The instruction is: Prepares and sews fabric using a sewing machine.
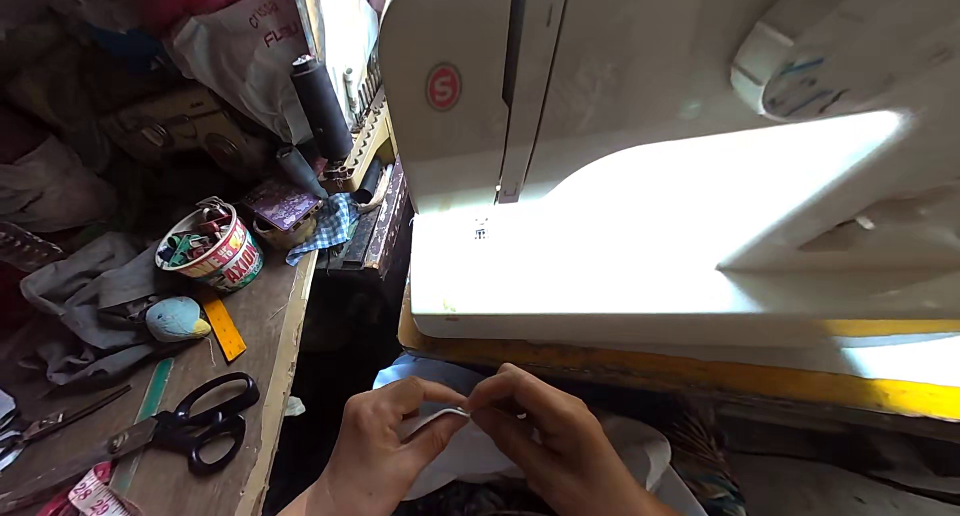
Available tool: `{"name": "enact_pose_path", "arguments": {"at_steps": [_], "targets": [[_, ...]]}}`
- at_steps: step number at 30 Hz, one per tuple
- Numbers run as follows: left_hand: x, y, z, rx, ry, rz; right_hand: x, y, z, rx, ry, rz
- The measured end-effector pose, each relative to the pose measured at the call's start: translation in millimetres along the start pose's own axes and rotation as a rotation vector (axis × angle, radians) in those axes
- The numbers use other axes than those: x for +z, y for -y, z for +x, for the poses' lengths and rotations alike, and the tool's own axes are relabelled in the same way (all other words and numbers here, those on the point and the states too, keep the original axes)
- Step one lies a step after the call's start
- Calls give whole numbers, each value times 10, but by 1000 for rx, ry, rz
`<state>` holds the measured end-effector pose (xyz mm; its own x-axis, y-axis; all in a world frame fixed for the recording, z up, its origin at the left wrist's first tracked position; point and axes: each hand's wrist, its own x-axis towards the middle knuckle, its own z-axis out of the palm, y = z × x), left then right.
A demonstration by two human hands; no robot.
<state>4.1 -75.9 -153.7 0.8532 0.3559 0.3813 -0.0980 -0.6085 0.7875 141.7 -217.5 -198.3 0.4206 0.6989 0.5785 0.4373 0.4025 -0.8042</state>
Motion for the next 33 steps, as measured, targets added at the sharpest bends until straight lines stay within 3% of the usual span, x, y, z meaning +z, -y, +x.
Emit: {"name": "enact_pose_path", "arguments": {"at_steps": [5, 11, 17, 33], "targets": [[-67, -167, 66, -356, 91, -193, -15, -11, -1, 19, 13, -7], [-148, -137, 82, -365, 234, -138, -34, -31, -24, 60, 115, 51], [-234, -246, 165, -705, 386, -509, -80, 20, 21, 170, 206, 224], [-217, -149, 151, -710, 392, -422, -124, -1, -18, 396, 362, 355]]}}
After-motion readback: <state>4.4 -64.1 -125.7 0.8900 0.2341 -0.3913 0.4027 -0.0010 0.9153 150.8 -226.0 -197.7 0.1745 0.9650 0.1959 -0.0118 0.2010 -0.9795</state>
